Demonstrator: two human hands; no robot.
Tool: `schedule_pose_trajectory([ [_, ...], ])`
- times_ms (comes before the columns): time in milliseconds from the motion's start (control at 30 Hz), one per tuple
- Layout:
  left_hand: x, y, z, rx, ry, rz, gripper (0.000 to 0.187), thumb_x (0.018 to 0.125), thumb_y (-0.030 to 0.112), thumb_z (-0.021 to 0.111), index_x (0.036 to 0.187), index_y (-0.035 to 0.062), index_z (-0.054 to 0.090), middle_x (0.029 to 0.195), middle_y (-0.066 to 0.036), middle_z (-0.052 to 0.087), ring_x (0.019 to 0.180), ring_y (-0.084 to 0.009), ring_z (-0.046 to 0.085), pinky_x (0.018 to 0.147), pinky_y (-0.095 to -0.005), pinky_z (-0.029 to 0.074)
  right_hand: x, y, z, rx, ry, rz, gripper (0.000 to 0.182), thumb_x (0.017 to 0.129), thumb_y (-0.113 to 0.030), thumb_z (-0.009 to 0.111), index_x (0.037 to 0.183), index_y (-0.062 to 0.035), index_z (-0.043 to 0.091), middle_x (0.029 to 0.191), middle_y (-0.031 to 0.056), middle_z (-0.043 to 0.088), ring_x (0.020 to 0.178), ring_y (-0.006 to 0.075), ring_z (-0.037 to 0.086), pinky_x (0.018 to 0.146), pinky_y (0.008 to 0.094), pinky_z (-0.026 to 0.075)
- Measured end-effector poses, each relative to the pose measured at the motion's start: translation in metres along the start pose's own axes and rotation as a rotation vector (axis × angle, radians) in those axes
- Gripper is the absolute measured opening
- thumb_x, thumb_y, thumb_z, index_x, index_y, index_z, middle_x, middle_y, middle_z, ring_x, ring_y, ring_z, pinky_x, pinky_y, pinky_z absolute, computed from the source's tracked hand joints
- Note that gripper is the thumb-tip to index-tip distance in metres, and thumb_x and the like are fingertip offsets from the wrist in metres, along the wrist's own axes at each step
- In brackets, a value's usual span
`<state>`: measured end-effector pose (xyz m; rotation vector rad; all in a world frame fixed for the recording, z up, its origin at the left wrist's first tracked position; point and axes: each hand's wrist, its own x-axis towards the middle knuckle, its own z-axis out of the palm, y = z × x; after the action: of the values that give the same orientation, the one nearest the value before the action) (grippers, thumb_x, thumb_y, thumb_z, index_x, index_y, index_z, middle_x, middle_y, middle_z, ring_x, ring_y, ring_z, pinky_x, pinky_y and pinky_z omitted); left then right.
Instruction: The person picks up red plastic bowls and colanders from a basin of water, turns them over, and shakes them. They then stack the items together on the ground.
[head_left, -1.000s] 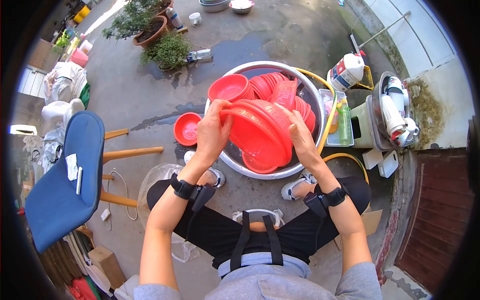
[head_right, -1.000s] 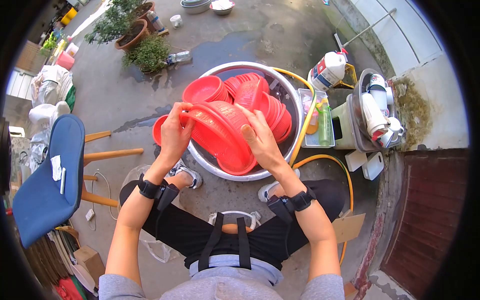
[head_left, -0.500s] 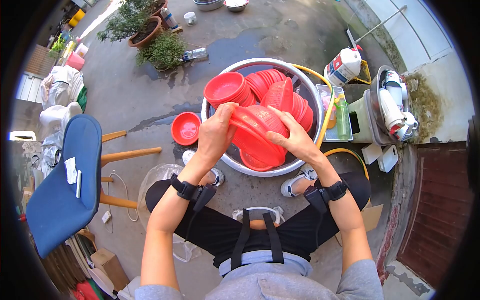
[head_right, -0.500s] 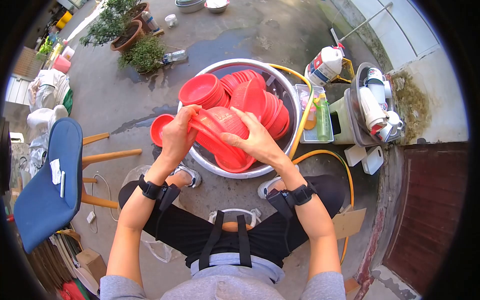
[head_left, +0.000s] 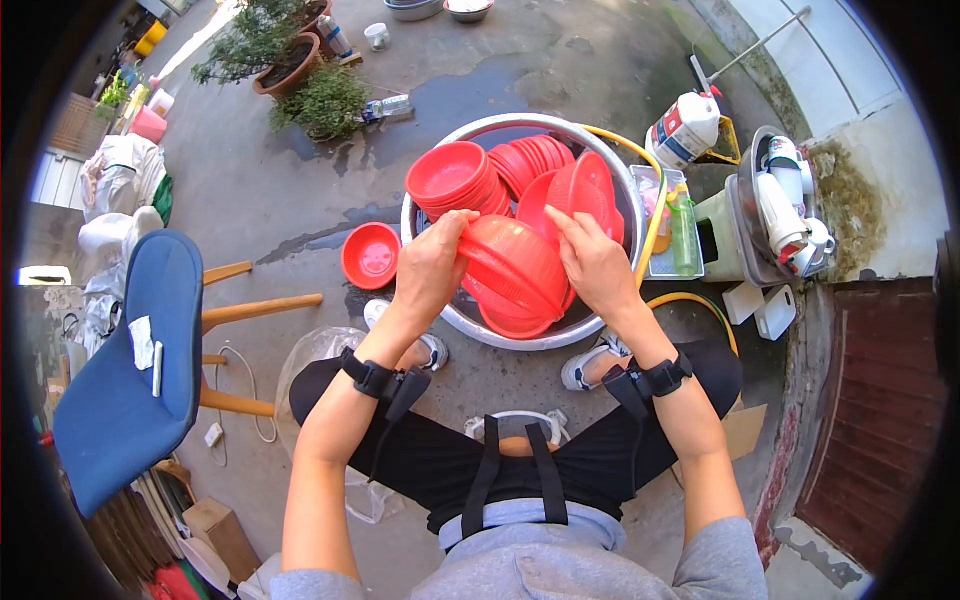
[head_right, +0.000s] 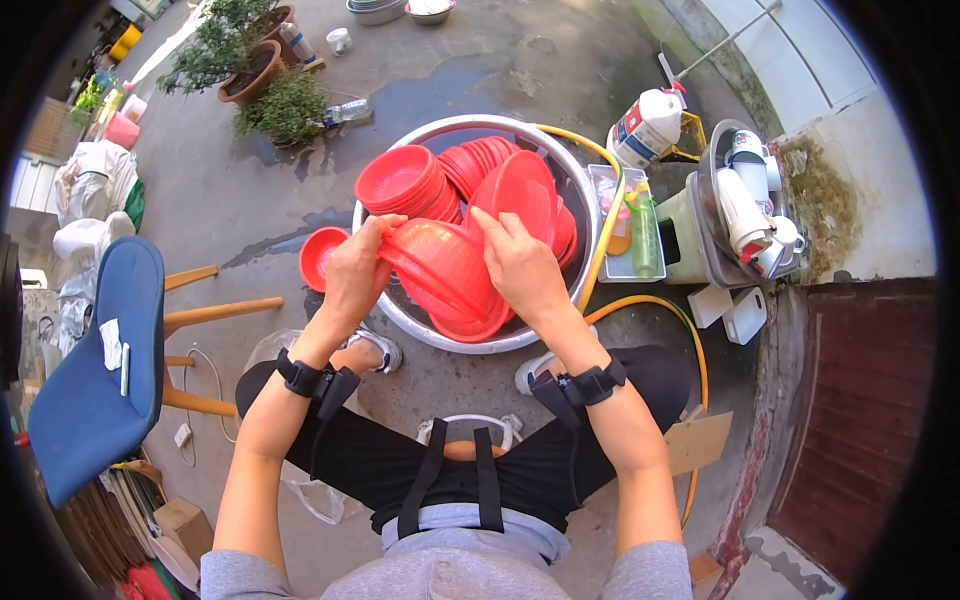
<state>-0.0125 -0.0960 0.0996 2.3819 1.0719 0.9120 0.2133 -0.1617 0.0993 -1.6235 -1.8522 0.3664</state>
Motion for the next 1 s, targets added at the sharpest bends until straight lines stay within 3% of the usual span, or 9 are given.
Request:
schedule_pose_trajectory([
  [100,0.002,-0.006,0.003,0.025,0.049,0.017,0.026,0.078,0.0,0.062,0.102,0.0043,0.053,0.096,-0.013,0.065,0.088,-0.0325,0.065,0.07,-0.0392,0.053,-0.001,0.005,0.009,-0.04,0.04,0.074,0.032,0.089,-0.008,0.055,0.12,-0.0051,0.057,0.102,0.0165,0.058,0.081,0.0371,0.064,0.07,0.0442,0.053],
  [267,0.003,-0.018,-0.005,0.141,0.1,-0.29,0.02,0.082,0.004,0.06,0.097,0.0062,0.048,0.089,-0.015,0.063,0.076,-0.0368,0.063,0.061,-0.0424,0.05,-0.007,0.018,0.011,-0.108,0.023,0.086,0.033,0.086,-0.007,0.057,0.119,-0.0064,0.058,0.103,0.0153,0.059,0.085,0.0364,0.063,0.073,0.0446,0.052],
  [400,0.004,-0.029,-0.016,0.091,0.149,-0.47,0.019,0.086,0.014,0.06,0.097,0.0042,0.047,0.084,-0.019,0.062,0.077,-0.0405,0.061,0.063,-0.0456,0.047,-0.016,0.019,0.014,-0.072,-0.045,0.053,0.04,0.085,-0.007,0.059,0.124,-0.0088,0.054,0.098,0.0129,0.059,0.085,0.0352,0.063,0.073,0.0428,0.052],
  [567,-0.005,-0.053,-0.018,-0.176,0.168,-0.648,0.023,0.086,0.018,0.061,0.097,0.0019,0.048,0.082,-0.018,0.062,0.077,-0.0339,0.064,0.067,-0.0407,0.048,-0.037,0.002,0.034,-0.13,-0.229,-0.059,0.053,0.08,-0.004,0.058,0.132,-0.0104,0.048,0.09,0.0101,0.059,0.078,0.0291,0.064,0.068,0.0374,0.052],
  [633,-0.009,-0.059,-0.018,-0.374,0.248,-0.71,0.025,0.086,0.017,0.061,0.099,0.0011,0.049,0.09,-0.015,0.064,0.083,-0.0255,0.064,0.073,-0.0361,0.049,-0.053,0.007,0.062,-0.199,-0.296,-0.163,0.059,0.076,-0.003,0.057,0.134,-0.0101,0.047,0.089,0.0097,0.06,0.074,0.0247,0.063,0.065,0.0352,0.051],
  [733,-0.015,-0.061,-0.019,-0.542,0.316,-0.804,0.029,0.086,0.015,0.062,0.108,0.0008,0.05,0.103,-0.014,0.063,0.092,-0.0217,0.063,0.08,-0.0333,0.049,-0.07,0.016,0.107,-0.269,-0.368,-0.275,0.055,0.078,-0.004,0.056,0.132,-0.0106,0.048,0.091,0.0101,0.06,0.079,0.0259,0.063,0.069,0.0364,0.051],
  [833,-0.019,-0.064,-0.023,-0.658,0.307,-0.772,0.036,0.087,0.012,0.061,0.119,0.0007,0.047,0.111,-0.012,0.06,0.097,-0.0199,0.062,0.08,-0.0323,0.052,-0.086,0.025,0.146,-0.238,-0.529,-0.231,0.051,0.08,-0.006,0.054,0.13,-0.0118,0.049,0.096,0.0109,0.06,0.083,0.0271,0.063,0.072,0.0382,0.051],
  [933,-0.016,-0.052,-0.031,-0.835,0.289,-0.808,0.033,0.094,0.014,0.055,0.122,-0.0001,0.046,0.109,-0.012,0.062,0.089,-0.0201,0.067,0.07,-0.0344,0.06,-0.099,0.033,0.175,-0.234,-0.563,-0.205,0.046,0.081,-0.006,0.052,0.127,-0.0125,0.051,0.103,0.0126,0.06,0.086,0.0293,0.064,0.075,0.0395,0.051],
  [1000,-0.011,-0.04,-0.04,-0.879,0.293,-0.847,0.034,0.095,0.018,0.055,0.123,0.0008,0.047,0.11,-0.012,0.062,0.09,-0.0203,0.067,0.071,-0.0349,0.059,-0.106,0.041,0.186,-0.211,-0.545,-0.215,0.045,0.082,-0.006,0.052,0.127,-0.0126,0.051,0.108,0.0132,0.06,0.09,0.0303,0.064,0.078,0.04,0.051],
])
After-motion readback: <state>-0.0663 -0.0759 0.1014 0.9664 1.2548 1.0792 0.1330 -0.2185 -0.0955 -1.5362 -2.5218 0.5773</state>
